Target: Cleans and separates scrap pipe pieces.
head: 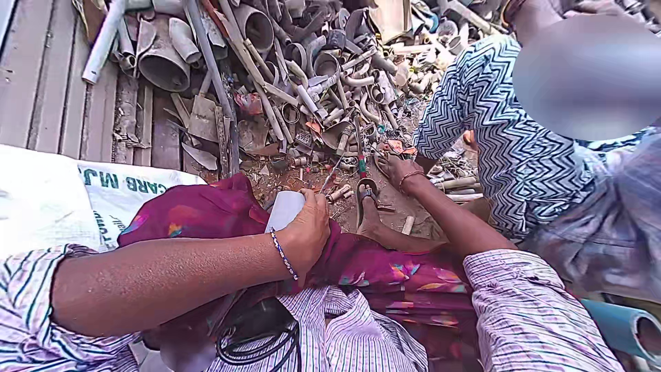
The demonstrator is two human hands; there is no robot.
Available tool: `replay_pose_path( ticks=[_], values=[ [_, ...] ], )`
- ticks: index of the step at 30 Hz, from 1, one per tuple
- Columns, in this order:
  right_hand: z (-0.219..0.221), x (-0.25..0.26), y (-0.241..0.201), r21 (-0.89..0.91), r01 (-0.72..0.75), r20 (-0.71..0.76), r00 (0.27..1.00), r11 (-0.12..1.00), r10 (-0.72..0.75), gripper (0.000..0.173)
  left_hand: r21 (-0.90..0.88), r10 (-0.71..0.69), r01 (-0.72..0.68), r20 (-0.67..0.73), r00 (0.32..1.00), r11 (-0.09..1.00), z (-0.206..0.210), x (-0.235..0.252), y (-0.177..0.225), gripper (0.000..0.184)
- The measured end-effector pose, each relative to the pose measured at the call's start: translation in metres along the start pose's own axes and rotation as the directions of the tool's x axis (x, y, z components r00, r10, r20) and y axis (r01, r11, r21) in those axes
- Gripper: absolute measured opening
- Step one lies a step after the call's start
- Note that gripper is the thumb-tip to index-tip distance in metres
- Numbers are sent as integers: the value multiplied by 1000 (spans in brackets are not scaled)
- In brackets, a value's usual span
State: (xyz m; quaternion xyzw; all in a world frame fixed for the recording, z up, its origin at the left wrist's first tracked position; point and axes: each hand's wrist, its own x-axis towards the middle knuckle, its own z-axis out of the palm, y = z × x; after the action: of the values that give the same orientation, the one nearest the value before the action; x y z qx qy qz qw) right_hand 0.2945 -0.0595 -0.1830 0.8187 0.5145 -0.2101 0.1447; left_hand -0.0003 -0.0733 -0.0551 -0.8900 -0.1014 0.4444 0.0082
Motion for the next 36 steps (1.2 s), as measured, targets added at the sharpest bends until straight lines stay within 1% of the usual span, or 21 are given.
replay_pose_path(
  ticks=[1, 3, 5, 6, 8, 9, 11, 13, 15, 18, 22, 23, 26, 29, 31, 34, 35, 36],
  values=[
    [-13, -13, 0, -76, 30, 10, 1000, 997, -30, 38, 10, -8, 8, 18, 1000, 1000, 0, 1, 2, 31],
    [-40, -45, -4, -220, 69, 61, 996, 973, -57, 35, 27, -18, 18, 28, 999, 999, 1, 5, 6, 28],
    [-63, -74, -5, -318, 72, 98, 994, 945, -42, 31, 57, -24, 25, -12, 1000, 998, 8, 13, 10, 26],
    [-73, -85, -4, -338, 67, 103, 994, 939, -34, 31, 64, -25, 27, -19, 999, 998, 9, 16, 12, 25],
    [-93, -103, -3, -348, 53, 93, 995, 936, -22, 41, 60, -27, 27, 4, 1000, 998, 5, 23, 16, 27],
    [-101, -110, -4, -341, 46, 70, 997, 939, -23, 44, 86, -30, 26, 51, 998, 996, -1, 23, 17, 29],
    [-108, -113, -4, -302, 39, 2, 999, 953, -40, 46, 93, -33, 25, 85, 996, 995, -3, 26, 18, 32],
    [-102, -110, 0, -231, 39, -79, 995, 972, -59, 41, 69, -33, 27, 88, 996, 997, -1, 27, 18, 34],
    [-95, -105, 3, -127, 47, -119, 991, 991, -62, 36, 48, -20, 16, 73, 997, 999, 1, 27, 15, 32],
    [-87, -106, 5, -67, 75, -94, 992, 995, -81, 33, 61, -28, 21, 110, 993, 998, 3, 27, 14, 31],
    [-83, -86, 8, -83, 106, -85, 990, 991, -113, 35, -36, -46, 50, 125, 991, 998, 0, 30, 8, 32],
    [-84, -80, 6, -89, 131, -87, 986, 987, -139, 35, -64, -53, 62, 137, 989, 996, -2, 30, 7, 33],
    [-91, -73, -8, -105, 203, -72, 975, 974, -211, 36, -68, -80, 94, 183, 980, 993, -1, 36, 9, 37],
    [-99, -81, -29, -102, 319, -68, 943, 942, -327, 36, -83, -114, 139, 245, 963, 987, 4, 47, 16, 42],
    [-105, -90, -46, -123, 400, -65, 910, 908, -410, 36, -41, -123, 139, 271, 955, 989, 11, 53, 25, 40],
    [-111, -105, -65, -126, 502, -70, 856, 856, -512, 42, 67, -145, 130, 313, 938, 989, 22, 59, 56, 39],
    [-111, -109, -69, -126, 524, -69, 842, 842, -535, 42, 90, -163, 142, 302, 939, 986, 22, 58, 71, 38],
    [-111, -112, -72, -136, 543, -72, 829, 828, -555, 43, 33, -170, 168, 275, 946, 985, 25, 59, 85, 41]
  ],
)
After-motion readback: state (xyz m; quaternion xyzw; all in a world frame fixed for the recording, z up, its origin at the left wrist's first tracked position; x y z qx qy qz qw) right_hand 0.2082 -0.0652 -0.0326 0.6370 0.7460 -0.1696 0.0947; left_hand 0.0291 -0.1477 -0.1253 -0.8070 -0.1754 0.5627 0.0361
